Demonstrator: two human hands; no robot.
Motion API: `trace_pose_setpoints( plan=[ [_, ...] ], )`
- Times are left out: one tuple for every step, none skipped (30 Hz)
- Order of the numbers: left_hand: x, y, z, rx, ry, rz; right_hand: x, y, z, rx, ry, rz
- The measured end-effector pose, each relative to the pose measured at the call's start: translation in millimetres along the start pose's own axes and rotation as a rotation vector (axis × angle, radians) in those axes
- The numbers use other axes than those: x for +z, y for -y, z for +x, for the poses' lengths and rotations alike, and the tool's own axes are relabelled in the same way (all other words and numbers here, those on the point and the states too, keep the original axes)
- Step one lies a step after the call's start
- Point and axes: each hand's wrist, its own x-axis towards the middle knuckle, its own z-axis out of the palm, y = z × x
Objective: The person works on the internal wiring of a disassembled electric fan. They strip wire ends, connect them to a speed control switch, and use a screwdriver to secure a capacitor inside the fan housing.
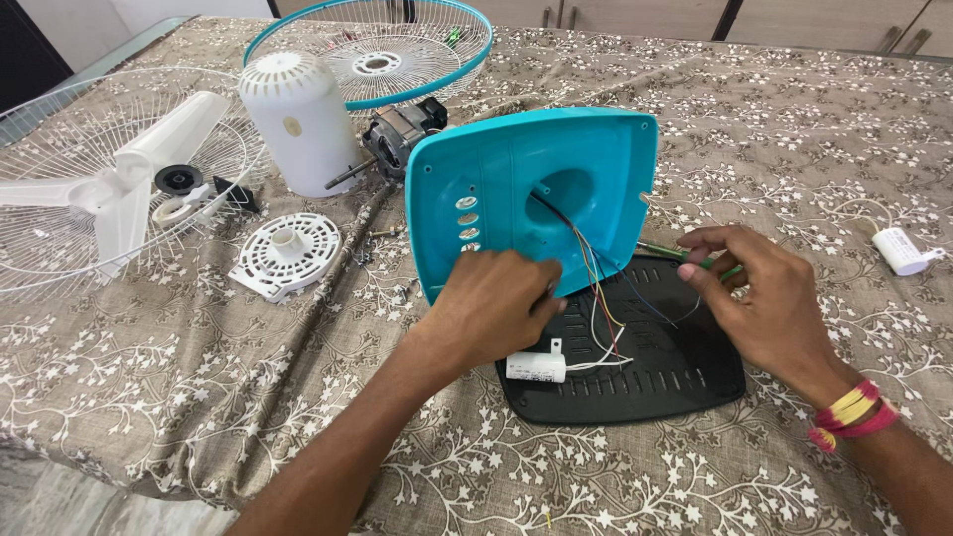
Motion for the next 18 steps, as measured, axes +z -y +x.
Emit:
trace_pose_setpoints(
  plan=[
    [2.0,1.4,-0.9,-0.013,0.064,0.04,0.4,-0.6,0.3,-0.01,0.008,-0.003],
    [4.3,2.9,-1.7,-0.026,0.127,0.08,0.3,-1.7,0.6,0.003,0.014,-0.006],
    [6.7,4.2,-3.5,0.01,0.117,0.078,0.8,-2.8,0.5,0.016,0.022,-0.008],
    [9.2,5.3,-5.4,0.047,0.106,0.077,1.4,-4.0,0.5,0.029,0.031,-0.011],
    [11.1,6.8,-5.9,0.083,0.094,0.076,1.8,-5.5,1.5,0.034,0.033,-0.02],
    [12.9,8.2,-5.4,0.078,0.164,0.112,2.0,-7.0,2.4,0.038,0.036,-0.029],
    [15.0,8.6,-5.6,0.071,0.236,0.147,2.8,-8.4,2.2,0.043,0.04,-0.037],
    [16.6,8.5,-6.0,0.065,0.308,0.182,3.6,-9.4,0.9,0.042,0.043,-0.035],
    [17.3,8.3,-6.2,0.054,0.325,0.19,4.3,-10.4,1.4,0.035,0.044,-0.033],
    [17.7,7.2,-7.8,0.043,0.341,0.197,4.4,-10.9,1.3,0.028,0.046,-0.031],
    [17.0,6.6,-10.5,0.025,0.355,0.206,4.3,-10.6,2.1,0.038,0.047,-0.034],
    [17.4,4.0,-12.3,0.04,0.351,0.21,2.7,-10.2,1.5,0.048,0.048,-0.038],
    [17.7,0.7,-16.0,0.048,0.352,0.219,4.7,-9.1,0.6,0.056,0.051,-0.031],
    [16.4,-1.6,-20.4,0.055,0.354,0.228,6.1,-8.3,-0.1,0.067,0.051,-0.046],
    [13.5,-2.8,-24.6,0.083,0.3,0.232,5.4,-8.2,0.3,0.077,0.053,-0.065],
    [9.5,-3.4,-28.2,0.112,0.247,0.237,6.1,-8.1,1.3,0.087,0.055,-0.084],
    [4.8,-3.7,-30.5,0.145,0.192,0.241,6.7,-8.8,1.8,0.089,0.055,-0.089],
    [-1.3,-3.3,-34.2,0.158,0.183,0.192,7.4,-10.0,2.2,0.091,0.056,-0.095]
  ],
)
